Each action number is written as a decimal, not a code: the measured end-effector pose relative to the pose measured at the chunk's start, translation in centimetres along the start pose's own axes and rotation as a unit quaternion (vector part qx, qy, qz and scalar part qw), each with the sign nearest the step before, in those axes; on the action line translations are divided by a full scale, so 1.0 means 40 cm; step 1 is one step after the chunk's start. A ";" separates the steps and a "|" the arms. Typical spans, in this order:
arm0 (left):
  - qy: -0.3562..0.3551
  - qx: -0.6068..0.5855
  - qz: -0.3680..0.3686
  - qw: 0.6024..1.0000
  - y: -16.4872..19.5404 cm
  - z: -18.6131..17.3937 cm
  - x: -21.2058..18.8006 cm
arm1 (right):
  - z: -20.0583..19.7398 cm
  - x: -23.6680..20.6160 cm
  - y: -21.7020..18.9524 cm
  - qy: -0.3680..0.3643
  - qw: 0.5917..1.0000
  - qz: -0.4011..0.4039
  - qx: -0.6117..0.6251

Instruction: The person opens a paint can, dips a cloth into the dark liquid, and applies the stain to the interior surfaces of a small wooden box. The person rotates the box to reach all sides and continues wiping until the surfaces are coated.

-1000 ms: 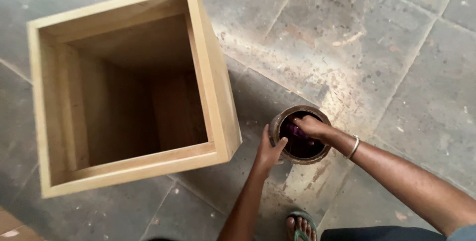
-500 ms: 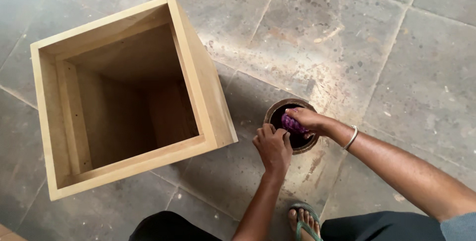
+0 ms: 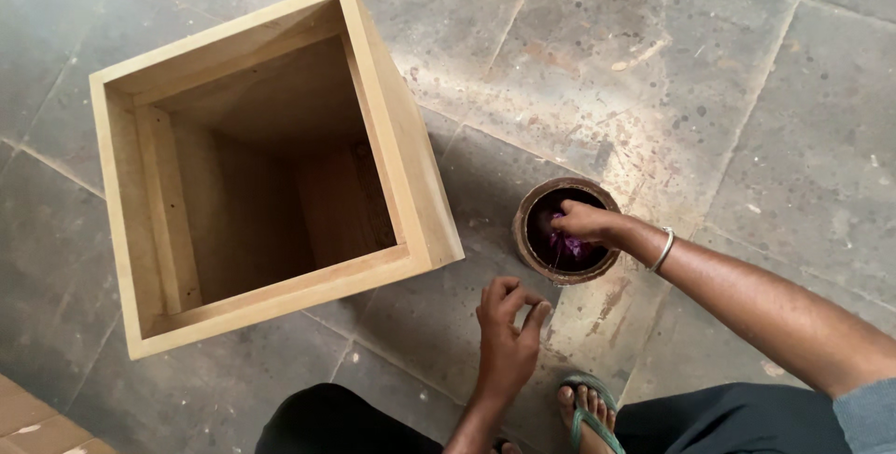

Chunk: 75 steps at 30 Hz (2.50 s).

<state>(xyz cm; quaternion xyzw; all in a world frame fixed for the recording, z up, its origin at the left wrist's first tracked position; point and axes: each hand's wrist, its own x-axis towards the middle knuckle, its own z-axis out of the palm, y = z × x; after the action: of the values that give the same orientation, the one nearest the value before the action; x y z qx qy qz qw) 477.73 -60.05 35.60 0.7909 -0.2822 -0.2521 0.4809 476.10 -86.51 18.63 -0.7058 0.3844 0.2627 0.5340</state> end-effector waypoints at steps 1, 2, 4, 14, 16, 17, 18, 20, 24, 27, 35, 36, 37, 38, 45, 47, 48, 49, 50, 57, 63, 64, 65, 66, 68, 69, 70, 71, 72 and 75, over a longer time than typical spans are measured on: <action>0.002 -0.017 -0.004 1.000 0.012 -0.003 -0.001 | 0.002 0.000 0.002 -0.008 1.000 0.002 0.011; -0.008 -0.076 -0.032 0.997 0.024 -0.002 0.003 | 0.002 0.002 -0.004 -0.016 1.000 0.004 0.021; -0.024 -0.191 -0.086 0.977 0.043 0.004 0.033 | -0.001 -0.005 -0.009 -0.027 0.998 0.034 0.040; 0.002 -0.260 -0.042 0.965 0.106 0.046 0.122 | -0.015 -0.036 -0.035 -0.034 0.992 0.081 0.086; -0.010 -0.191 -0.049 0.980 0.111 0.028 0.089 | -0.012 -0.026 -0.022 -0.025 0.994 0.071 0.083; -0.010 -0.216 -0.072 0.974 0.111 0.023 0.067 | -0.010 -0.022 -0.012 -0.021 0.994 0.066 0.082; -0.009 -0.243 -0.095 0.965 0.109 0.019 0.042 | -0.009 -0.013 -0.008 -0.013 0.996 0.063 0.064; -0.031 -0.219 -0.128 0.967 0.088 0.003 -0.002 | -0.007 0.002 0.003 0.003 0.998 0.057 0.031; -0.110 0.082 -0.088 0.987 -0.013 -0.063 -0.049 | -0.008 0.019 0.000 0.001 0.999 0.044 0.025; -0.027 0.370 0.125 0.920 -0.084 -0.122 -0.057 | -0.009 0.020 0.006 -0.011 0.999 0.019 0.039; -0.300 0.345 -0.180 0.871 -0.111 -0.147 -0.048 | -0.059 -0.068 -0.065 -0.122 0.992 -0.019 0.034; -0.241 0.322 -0.122 0.907 -0.116 -0.142 -0.048 | -0.068 -0.079 -0.079 -0.124 0.992 -0.015 0.007; -0.179 0.296 -0.062 0.936 -0.124 -0.136 -0.043 | -0.074 -0.090 -0.084 -0.125 0.992 -0.010 -0.021; -0.159 0.290 -0.015 0.944 -0.134 -0.131 -0.037 | -0.079 -0.097 -0.091 -0.126 0.991 -0.007 -0.049; -0.167 0.254 -0.075 0.950 -0.154 -0.051 -0.002 | -0.046 -0.072 -0.036 -0.099 0.985 -0.068 -0.127; -0.144 0.217 -0.080 0.962 -0.127 -0.024 0.018 | -0.032 -0.052 -0.023 -0.096 0.987 -0.033 -0.127; -0.132 0.181 -0.075 0.972 -0.110 -0.011 0.031 | -0.029 -0.042 -0.025 -0.054 0.980 -0.093 -0.170; -0.117 0.145 -0.067 0.980 -0.092 0.000 0.050 | -0.025 -0.041 -0.022 -0.009 0.965 -0.154 -0.213; -0.107 0.138 -0.058 0.983 -0.073 0.011 0.070 | -0.025 -0.044 -0.036 0.036 0.942 -0.214 -0.255; -0.090 0.096 -0.070 0.989 0.002 0.034 0.153 | -0.032 -0.121 -0.068 0.075 0.946 -0.207 -0.239; -0.111 0.125 -0.097 0.981 -0.018 0.027 0.167 | -0.033 -0.183 -0.096 0.118 0.890 -0.225 -0.378; -0.120 0.136 -0.104 0.978 -0.022 0.024 0.169 | -0.033 -0.180 -0.099 0.127 0.879 -0.239 -0.393; -0.125 0.143 -0.102 0.976 -0.026 0.021 0.171 | -0.031 -0.176 -0.094 0.135 0.866 -0.253 -0.409; -0.130 0.150 -0.100 0.975 -0.028 0.017 0.173 | -0.030 -0.168 -0.092 0.135 0.857 -0.257 -0.426; -0.138 0.162 -0.080 0.974 -0.029 0.009 0.177 | -0.024 -0.152 -0.078 0.134 0.836 -0.266 -0.461; -0.142 0.166 -0.062 0.974 -0.027 0.005 0.178 | -0.021 -0.143 -0.071 0.144 0.827 -0.279 -0.467; -0.145 0.170 -0.044 0.974 -0.025 0.000 0.179 | -0.017 -0.135 -0.064 0.154 0.817 -0.293 -0.472; -0.154 0.180 -0.043 0.971 -0.022 -0.003 0.178 | -0.014 -0.130 -0.058 0.165 0.806 -0.308 -0.479; -0.163 0.190 -0.040 0.967 -0.018 -0.007 0.178 | -0.011 -0.126 -0.054 0.161 0.791 -0.327 -0.492; -0.170 0.192 -0.028 0.966 -0.010 -0.016 0.177 | -0.011 -0.132 -0.054 0.162 0.773 -0.329 -0.518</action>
<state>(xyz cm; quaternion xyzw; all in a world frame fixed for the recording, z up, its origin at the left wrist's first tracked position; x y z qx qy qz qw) 483.28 -64.36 34.62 0.8214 -0.3810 -0.3371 0.2579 474.86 -85.25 24.09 -0.9910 0.0151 0.1125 0.0713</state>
